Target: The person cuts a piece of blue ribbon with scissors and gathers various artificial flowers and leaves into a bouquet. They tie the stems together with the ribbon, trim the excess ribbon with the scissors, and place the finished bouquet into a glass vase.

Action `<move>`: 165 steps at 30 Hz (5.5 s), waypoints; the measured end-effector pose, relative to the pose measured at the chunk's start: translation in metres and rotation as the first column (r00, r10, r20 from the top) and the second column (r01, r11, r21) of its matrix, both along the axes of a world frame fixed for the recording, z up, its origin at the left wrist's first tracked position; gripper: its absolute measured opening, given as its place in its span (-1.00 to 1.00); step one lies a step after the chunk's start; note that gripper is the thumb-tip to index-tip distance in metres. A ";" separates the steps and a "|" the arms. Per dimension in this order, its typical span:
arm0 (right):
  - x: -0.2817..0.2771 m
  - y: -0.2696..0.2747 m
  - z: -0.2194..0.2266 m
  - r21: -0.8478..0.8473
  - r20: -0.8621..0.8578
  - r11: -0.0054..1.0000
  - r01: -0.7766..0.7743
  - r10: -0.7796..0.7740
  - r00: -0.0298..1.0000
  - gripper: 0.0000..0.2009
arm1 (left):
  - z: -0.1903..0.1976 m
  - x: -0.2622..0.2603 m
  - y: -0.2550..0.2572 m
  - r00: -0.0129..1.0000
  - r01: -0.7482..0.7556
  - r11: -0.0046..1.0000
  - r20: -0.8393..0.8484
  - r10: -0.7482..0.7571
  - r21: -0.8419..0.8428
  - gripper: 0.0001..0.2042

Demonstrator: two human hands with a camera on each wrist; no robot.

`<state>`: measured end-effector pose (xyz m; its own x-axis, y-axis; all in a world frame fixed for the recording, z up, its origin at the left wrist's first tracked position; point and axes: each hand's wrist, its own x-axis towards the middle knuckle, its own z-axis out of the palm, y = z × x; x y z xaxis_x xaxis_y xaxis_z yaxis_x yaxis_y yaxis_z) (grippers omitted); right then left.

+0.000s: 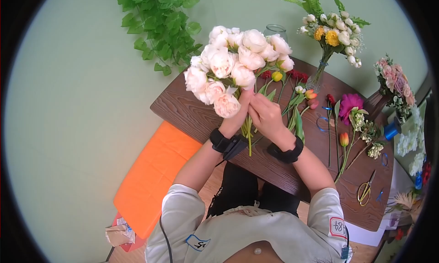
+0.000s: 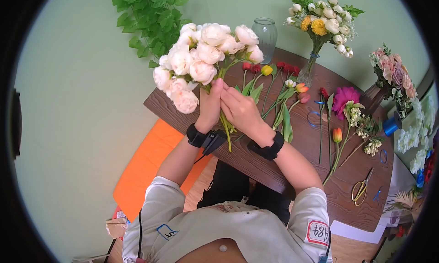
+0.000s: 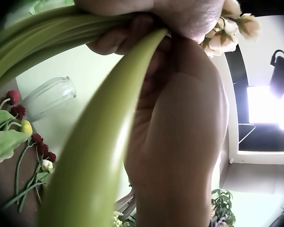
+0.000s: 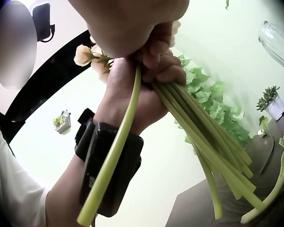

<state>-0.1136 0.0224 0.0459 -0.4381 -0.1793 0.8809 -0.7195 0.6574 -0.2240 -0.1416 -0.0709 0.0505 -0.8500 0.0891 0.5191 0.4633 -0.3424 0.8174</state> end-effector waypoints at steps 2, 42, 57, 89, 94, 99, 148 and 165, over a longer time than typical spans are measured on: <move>-0.001 0.007 -0.003 -0.075 0.013 0.993 -0.096 0.097 0.995 -0.82 | -0.011 -0.004 -0.004 0.996 0.007 0.998 0.094 -0.001 -0.055 -0.79; -0.030 0.032 0.042 0.031 -0.295 0.997 0.074 -0.062 0.953 -0.91 | 0.011 -0.017 0.011 0.919 0.394 0.827 0.167 -0.356 -0.402 -0.89; -0.018 0.070 0.080 -0.360 0.275 0.933 -0.001 0.107 0.955 -0.91 | -0.037 -0.021 0.016 0.303 0.427 0.572 0.486 -0.820 0.700 -0.56; 0.025 0.119 0.005 -0.222 0.278 0.920 0.324 -0.259 0.925 -0.87 | -0.001 0.024 0.114 0.948 0.267 0.846 -0.030 -0.316 -0.462 -0.83; 0.024 0.145 -0.003 0.125 0.027 0.884 0.451 -0.458 0.889 -0.84 | -0.003 0.043 0.132 0.939 0.318 0.884 -0.015 -0.344 -0.342 -0.84; 0.044 0.129 0.029 0.090 -0.016 0.844 0.528 -0.529 0.848 -0.94 | 0.001 0.038 0.130 0.955 0.222 0.905 -0.104 -0.276 -0.363 -0.88; -0.189 -0.007 -0.049 0.349 0.758 0.882 0.317 -0.465 0.457 -0.76 | 0.008 -0.032 -0.092 0.881 0.096 0.987 0.450 -0.146 0.131 -0.66; -0.033 -0.025 0.003 -0.220 0.534 0.960 -0.174 0.267 0.802 -0.83 | 0.012 -0.042 -0.061 0.798 0.158 0.946 0.527 -0.291 0.282 -0.55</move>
<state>-0.1464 -0.0023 0.0490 -0.8237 -0.2155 0.5246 -0.5631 0.4198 -0.7118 -0.1840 -0.1323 0.0620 -0.9661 0.2580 -0.0071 -0.1593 -0.5742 0.8031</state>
